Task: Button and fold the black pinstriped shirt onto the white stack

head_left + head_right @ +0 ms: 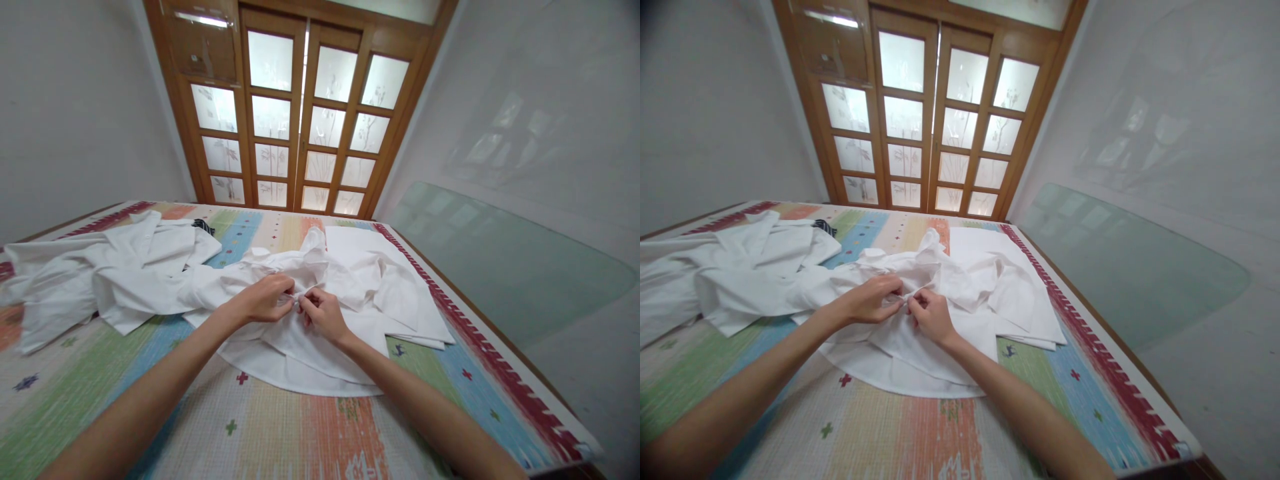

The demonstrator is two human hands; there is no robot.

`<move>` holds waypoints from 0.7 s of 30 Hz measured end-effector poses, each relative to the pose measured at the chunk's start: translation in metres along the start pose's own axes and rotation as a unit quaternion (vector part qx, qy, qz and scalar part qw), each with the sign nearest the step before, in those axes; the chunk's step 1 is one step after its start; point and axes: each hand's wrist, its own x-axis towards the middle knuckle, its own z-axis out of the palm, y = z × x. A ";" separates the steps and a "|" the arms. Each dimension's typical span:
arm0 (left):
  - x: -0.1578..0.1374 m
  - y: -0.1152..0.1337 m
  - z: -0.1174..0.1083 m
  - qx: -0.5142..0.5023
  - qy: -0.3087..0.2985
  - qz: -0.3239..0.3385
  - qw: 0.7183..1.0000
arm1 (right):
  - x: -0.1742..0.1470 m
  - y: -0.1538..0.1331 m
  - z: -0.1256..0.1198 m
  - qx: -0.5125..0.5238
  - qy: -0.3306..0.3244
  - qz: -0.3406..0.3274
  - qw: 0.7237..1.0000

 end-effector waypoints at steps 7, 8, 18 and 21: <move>-0.007 -0.004 0.012 -0.004 0.003 -0.029 1.000 | -0.002 0.005 0.011 0.052 0.076 0.015 0.996; -0.008 -0.004 0.014 0.000 0.004 -0.027 1.000 | -0.002 0.006 0.013 0.064 0.088 0.023 0.994; -0.019 0.001 0.028 -0.097 0.065 -0.087 0.989 | 0.008 0.011 0.023 0.113 0.082 0.109 0.984; -0.020 0.002 0.032 -0.102 0.083 -0.096 0.987 | 0.009 0.012 0.022 0.101 0.069 0.110 0.986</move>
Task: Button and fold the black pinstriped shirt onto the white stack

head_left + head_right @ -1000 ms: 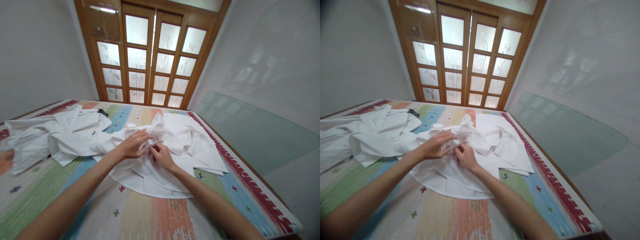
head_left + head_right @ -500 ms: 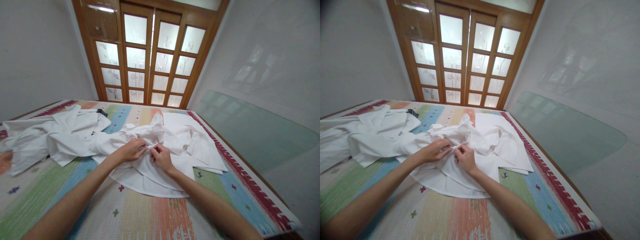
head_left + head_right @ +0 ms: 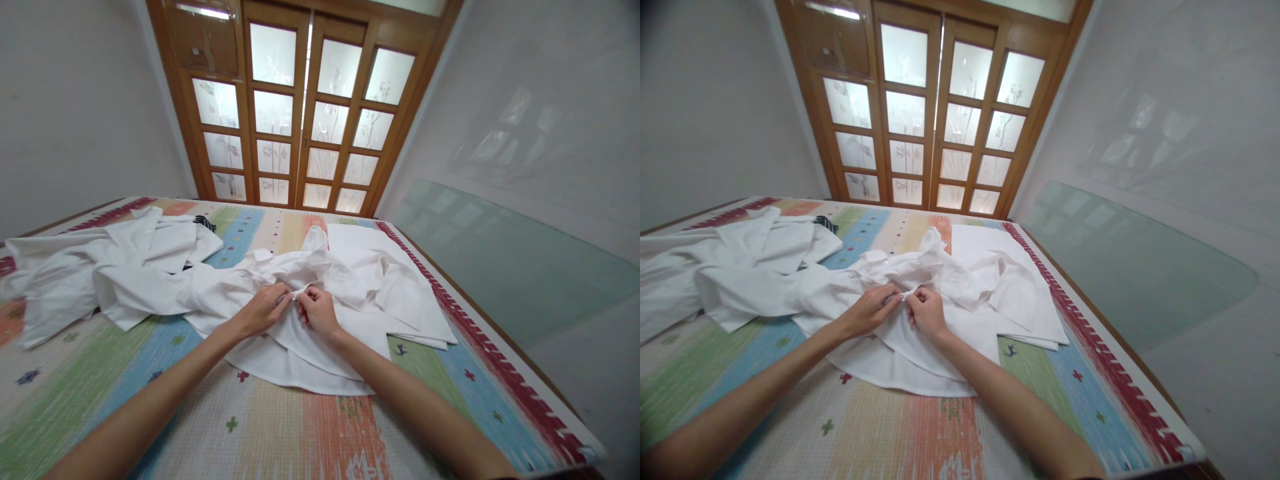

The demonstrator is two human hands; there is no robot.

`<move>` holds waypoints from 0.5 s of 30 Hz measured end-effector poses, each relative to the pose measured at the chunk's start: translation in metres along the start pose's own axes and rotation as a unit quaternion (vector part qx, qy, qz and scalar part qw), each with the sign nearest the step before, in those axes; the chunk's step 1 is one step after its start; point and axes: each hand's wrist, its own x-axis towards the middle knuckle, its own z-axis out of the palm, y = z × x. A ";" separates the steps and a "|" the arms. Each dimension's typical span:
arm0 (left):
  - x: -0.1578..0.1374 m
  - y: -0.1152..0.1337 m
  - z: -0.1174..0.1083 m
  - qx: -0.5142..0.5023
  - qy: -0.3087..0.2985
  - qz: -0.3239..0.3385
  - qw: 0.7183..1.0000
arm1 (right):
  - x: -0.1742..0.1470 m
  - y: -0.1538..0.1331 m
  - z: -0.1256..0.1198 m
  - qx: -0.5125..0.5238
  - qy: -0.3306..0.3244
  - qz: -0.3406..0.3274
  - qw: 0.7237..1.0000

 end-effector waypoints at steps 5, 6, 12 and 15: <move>-0.005 -0.003 0.008 0.003 -0.013 -0.004 1.000 | 0.000 0.005 -0.005 -0.055 -0.028 -0.014 0.998; -0.006 -0.004 0.009 0.002 -0.018 -0.006 1.000 | -0.001 0.005 -0.006 -0.081 -0.033 -0.033 0.996; -0.010 -0.006 0.013 -0.012 -0.024 -0.025 0.999 | -0.002 0.004 -0.012 -0.233 -0.042 -0.160 0.958; -0.010 -0.006 0.013 -0.019 -0.029 -0.041 0.999 | -0.002 0.005 -0.013 -0.267 -0.046 -0.201 0.941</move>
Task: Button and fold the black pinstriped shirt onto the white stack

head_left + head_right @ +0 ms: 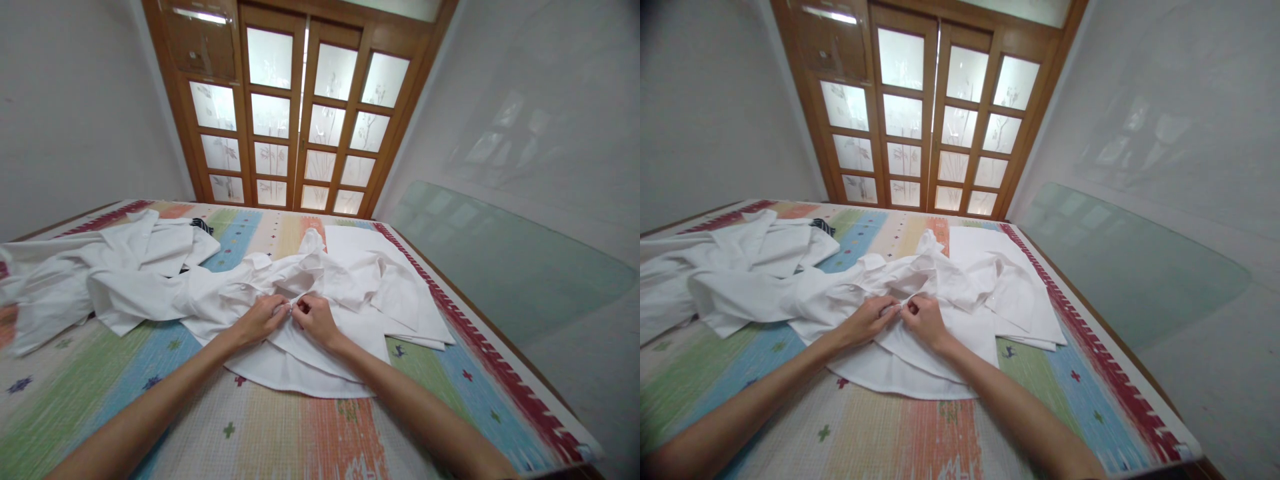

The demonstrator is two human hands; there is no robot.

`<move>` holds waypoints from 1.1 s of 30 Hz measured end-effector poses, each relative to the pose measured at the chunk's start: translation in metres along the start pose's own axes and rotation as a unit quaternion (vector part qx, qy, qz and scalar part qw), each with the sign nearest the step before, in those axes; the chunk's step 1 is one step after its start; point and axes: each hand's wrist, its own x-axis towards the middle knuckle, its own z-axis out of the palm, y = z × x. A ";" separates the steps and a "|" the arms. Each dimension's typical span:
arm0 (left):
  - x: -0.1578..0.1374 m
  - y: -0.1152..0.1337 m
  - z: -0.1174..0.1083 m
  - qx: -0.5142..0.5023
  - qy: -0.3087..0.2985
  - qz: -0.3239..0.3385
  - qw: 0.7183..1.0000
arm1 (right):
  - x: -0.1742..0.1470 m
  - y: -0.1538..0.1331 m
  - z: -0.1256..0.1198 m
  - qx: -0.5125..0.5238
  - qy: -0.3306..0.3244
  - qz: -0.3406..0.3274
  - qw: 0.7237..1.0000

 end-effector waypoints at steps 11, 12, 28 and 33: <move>0.001 -0.006 0.002 -0.008 0.005 0.007 1.000 | 0.000 0.009 -0.002 -0.039 -0.025 -0.074 0.996; 0.001 -0.004 0.001 -0.005 0.009 0.010 1.000 | 0.000 0.009 -0.002 -0.034 -0.017 -0.059 0.998; -0.038 -0.007 -0.144 0.009 0.258 -0.137 0.956 | 0.016 0.017 -0.156 -0.021 0.165 0.070 0.984; 0.001 -0.050 -0.146 0.070 0.104 -0.235 0.964 | 0.054 0.031 -0.149 -0.167 0.096 0.021 0.981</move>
